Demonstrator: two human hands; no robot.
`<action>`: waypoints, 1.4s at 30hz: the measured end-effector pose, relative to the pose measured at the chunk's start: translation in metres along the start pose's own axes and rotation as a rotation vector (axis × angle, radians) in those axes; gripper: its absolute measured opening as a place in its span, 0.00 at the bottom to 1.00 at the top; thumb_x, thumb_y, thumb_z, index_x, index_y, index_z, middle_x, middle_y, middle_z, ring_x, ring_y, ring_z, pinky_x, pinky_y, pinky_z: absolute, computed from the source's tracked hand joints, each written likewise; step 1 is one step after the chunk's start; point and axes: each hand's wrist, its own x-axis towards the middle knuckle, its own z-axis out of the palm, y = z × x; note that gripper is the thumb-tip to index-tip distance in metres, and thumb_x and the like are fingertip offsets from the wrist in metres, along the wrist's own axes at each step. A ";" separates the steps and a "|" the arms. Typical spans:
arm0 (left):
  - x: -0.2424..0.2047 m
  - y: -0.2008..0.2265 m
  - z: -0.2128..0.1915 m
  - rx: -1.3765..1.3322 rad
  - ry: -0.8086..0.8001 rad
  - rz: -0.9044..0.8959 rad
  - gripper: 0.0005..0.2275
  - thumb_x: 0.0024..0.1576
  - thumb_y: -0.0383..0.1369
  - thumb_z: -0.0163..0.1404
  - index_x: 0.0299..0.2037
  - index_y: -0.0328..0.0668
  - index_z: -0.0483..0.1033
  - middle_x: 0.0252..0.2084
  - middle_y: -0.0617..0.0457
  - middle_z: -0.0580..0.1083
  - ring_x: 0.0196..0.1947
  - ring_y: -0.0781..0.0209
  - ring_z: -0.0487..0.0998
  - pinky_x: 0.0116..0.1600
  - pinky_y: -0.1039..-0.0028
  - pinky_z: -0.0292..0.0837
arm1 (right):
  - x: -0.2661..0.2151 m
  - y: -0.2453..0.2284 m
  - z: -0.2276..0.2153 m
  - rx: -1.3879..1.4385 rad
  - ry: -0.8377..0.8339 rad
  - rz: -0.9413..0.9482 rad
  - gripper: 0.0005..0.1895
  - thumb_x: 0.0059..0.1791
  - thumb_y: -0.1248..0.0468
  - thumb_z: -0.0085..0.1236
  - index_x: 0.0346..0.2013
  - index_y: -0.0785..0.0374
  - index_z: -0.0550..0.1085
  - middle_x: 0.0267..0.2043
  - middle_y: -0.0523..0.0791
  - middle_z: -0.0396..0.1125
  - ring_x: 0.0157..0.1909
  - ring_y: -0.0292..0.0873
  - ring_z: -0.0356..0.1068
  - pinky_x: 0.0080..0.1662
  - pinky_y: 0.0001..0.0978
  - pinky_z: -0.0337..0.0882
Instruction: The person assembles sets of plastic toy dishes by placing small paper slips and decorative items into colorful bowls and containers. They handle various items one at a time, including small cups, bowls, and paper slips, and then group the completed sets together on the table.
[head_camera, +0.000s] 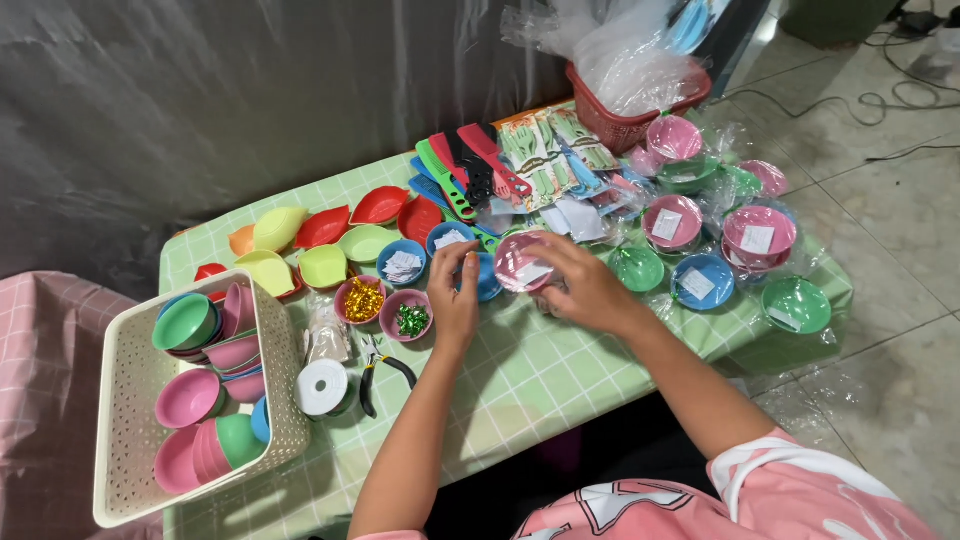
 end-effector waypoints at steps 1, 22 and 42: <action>0.000 -0.003 0.000 -0.006 -0.009 0.001 0.10 0.64 0.35 0.48 0.48 0.43 0.80 0.47 0.49 0.73 0.46 0.58 0.76 0.49 0.69 0.76 | -0.003 -0.004 -0.020 -0.007 0.005 0.007 0.33 0.39 0.73 0.60 0.59 0.55 0.71 0.63 0.55 0.63 0.60 0.62 0.67 0.57 0.53 0.70; -0.003 -0.034 0.000 0.495 -0.142 0.218 0.08 0.58 0.32 0.55 0.46 0.45 0.78 0.52 0.48 0.68 0.52 0.46 0.72 0.57 0.60 0.70 | -0.052 0.066 -0.120 -0.693 0.019 0.345 0.30 0.44 0.49 0.65 0.59 0.52 0.72 0.71 0.52 0.57 0.75 0.57 0.49 0.68 0.69 0.32; 0.001 -0.024 -0.003 0.545 -0.123 0.200 0.07 0.58 0.32 0.52 0.43 0.43 0.80 0.51 0.48 0.69 0.54 0.50 0.69 0.54 0.56 0.67 | 0.134 0.261 -0.197 -0.816 -0.001 0.294 0.07 0.53 0.60 0.61 0.40 0.58 0.82 0.41 0.47 0.76 0.45 0.51 0.73 0.49 0.51 0.72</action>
